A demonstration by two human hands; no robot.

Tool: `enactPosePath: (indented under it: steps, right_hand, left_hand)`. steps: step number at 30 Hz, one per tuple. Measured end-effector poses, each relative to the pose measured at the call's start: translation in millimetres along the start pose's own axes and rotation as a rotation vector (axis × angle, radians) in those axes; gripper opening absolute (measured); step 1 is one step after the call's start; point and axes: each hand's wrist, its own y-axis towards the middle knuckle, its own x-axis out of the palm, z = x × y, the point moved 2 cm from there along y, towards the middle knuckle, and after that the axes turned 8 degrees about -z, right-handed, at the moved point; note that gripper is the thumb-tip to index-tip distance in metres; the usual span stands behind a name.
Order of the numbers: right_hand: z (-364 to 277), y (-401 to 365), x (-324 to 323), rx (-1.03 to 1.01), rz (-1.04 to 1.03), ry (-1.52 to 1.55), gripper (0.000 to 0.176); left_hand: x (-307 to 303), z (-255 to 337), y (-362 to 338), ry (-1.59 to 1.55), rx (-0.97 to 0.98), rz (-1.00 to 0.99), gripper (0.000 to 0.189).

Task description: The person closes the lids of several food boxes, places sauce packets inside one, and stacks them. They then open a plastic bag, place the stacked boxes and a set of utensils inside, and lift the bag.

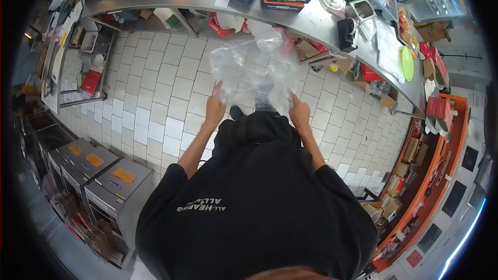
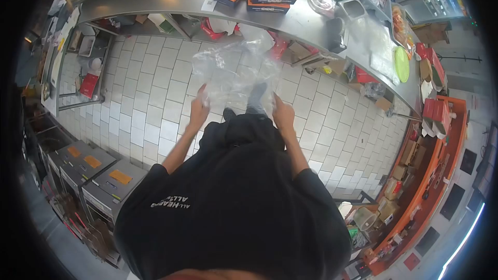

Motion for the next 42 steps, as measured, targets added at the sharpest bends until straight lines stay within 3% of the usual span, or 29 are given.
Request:
enactPosePath:
  steps: [1, 3, 4, 5, 7, 8, 9, 11, 13, 15, 16, 17, 19, 23, 24, 25, 26, 27, 29, 31, 33, 34, 35, 36, 37, 38, 39, 41, 42]
  right_hand:
    - [18.8, -2.4, 19.4, -0.039, 0.183, 0.236, 0.032]
    - [34.9, 1.3, 32.1, -0.026, 0.495, 0.686, 0.032]
    - [29.0, -0.5, 24.1, 0.052, 0.466, 0.519, 0.031]
    - [32.7, -26.2, 23.8, 0.11, 0.418, 0.507, 0.031]
    - [28.5, -4.6, 18.8, 0.123, -0.271, 1.114, 0.029]
    - [11.9, -14.9, -10.7, 0.049, -0.501, 1.182, 0.031]
    - [23.6, -23.3, -15.4, 0.058, -0.511, 1.182, 0.031]
    - [53.4, -31.6, -33.7, -0.285, -0.697, 0.921, 0.03]
    - [58.7, -39.3, -62.4, -0.691, -0.505, 1.62, 0.03]
    - [40.1, -41.6, -82.8, -0.627, -0.545, 1.893, 0.033]
    - [30.7, -38.2, -96.7, -0.556, -0.574, 2.157, 0.037]
    - [26.2, -39.1, -109.2, -0.565, -0.563, 2.154, 0.037]
    - [29.3, -32.7, -120.4, -0.075, -0.525, 1.088, 0.032]
    - [60.3, -25.6, -88.5, -0.175, -0.496, 1.368, 0.043]
    - [56.1, -31.0, -94.3, -0.008, -0.226, 1.63, 0.048]
    - [71.9, -18.4, -93.3, -0.018, -0.217, 1.636, 0.048]
    - [95.8, -6.6, -88.1, -0.198, -0.343, 1.829, 0.048]
    - [119.1, 4.8, -83.2, -0.391, -0.476, 2.01, 0.048]
    - [136.2, 38.2, -89.3, -0.534, -0.602, 2.028, 0.056]
    - [122.5, 61.4, -126.7, -0.301, -0.276, 1.808, 0.048]
    - [107.9, 83.7, -178.4, -0.137, -0.169, 1.66, 0.045]
    - [101.6, 88.4, -201.6, 0.04, -0.057, 1.503, 0.043]
    - [92.3, 91.8, -223.5, 0.046, -0.057, 1.51, 0.043]
    - [84.8, 98.6, -256.1, -0.036, 0.33, 0.901, 0.038]
    - [70.4, 101.7, -284.8, -0.107, 0.659, 0.263, 0.034]
    - [56.0, 104.3, -306.3, -0.158, 0.865, 0.171, 0.029]
    - [52.5, 115.8, -308.5, -0.158, 0.862, 0.174, 0.029]
    - [42.3, 136.5, -307.6, -0.646, 0.572, 0.771, 0.023]
    - [35.8, 155.2, -298.8, -0.564, 0.28, 0.751, 0.022]
  left_hand:
    - [11.5, -12.2, -9.4, -0.209, 0.018, 0.195, 0.044]
    - [11.2, -12.6, -25.1, -0.18, 0.125, 0.285, 0.04]
    - [16.1, -3.1, -23.0, -0.027, 0.185, 0.442, 0.036]
    - [18.6, -2.1, -47.7, -0.034, 0.147, 0.377, 0.036]
    - [9.3, -6.7, -33.7, -0.952, -0.23, -0.179, 0.033]
    - [10.4, -18.5, -33.0, -1.26, -0.277, -0.313, 0.031]
    - [-2.7, -35.7, -39.1, -1.263, -0.29, -0.312, 0.031]
    - [-24.8, -62.0, -49.6, -1.363, -0.126, -0.967, 0.032]
    - [-36.0, -66.6, -52.2, -1.252, -0.149, -0.796, 0.039]
    - [-62.1, -54.6, -41.3, -1.743, -0.366, -0.523, 0.044]
    - [-66.7, -36.3, -16.4, -1.462, -0.187, -0.642, 0.042]
    - [-71.5, -18.1, -3.2, -1.458, -0.178, -0.65, 0.042]
    - [-90.9, 33.2, 22.9, -0.585, 0.148, -0.562, 0.036]
    - [-72.0, 27.7, 70.1, -0.737, -0.068, -0.46, 0.029]
    - [-75.6, 27.0, 83.1, -0.726, -0.05, -0.458, 0.029]
    - [-76.7, 25.0, 87.1, -1.017, -0.144, -0.546, 0.029]
    - [-76.4, 22.9, 88.3, -1.311, -0.253, -0.631, 0.03]
    - [-72.6, 11.8, 93.7, -1.303, -0.255, -0.631, 0.03]
    - [-64.6, -3.2, 116.3, -1.39, -0.104, -0.702, 0.033]
    - [-81.1, 72.1, 144.6, -1.611, -0.047, -0.723, 0.039]
    - [-82.8, 133.1, 181.5, -1.13, 0.063, -0.314, 0.04]
    - [-77.0, 159.1, 193.7, -1.12, 0.056, -0.319, 0.04]
    - [-70.7, 182.5, 205.7, -0.828, 0.059, -0.191, 0.038]
    - [-62.0, 204.1, 220.3, -0.54, 0.068, -0.056, 0.036]
    - [-47.9, 222.1, 231.3, -0.54, 0.065, -0.054, 0.036]
    - [-32.4, 235.1, 239.0, -0.652, 0.024, -0.054, 0.032]
    - [-20.1, 241.0, 248.1, -0.763, -0.015, -0.049, 0.029]
    - [9.2, 229.8, 267.7, -0.719, 0.032, -0.053, 0.027]
    - [17.5, 236.1, 278.6, -0.85, -0.112, -0.227, 0.03]
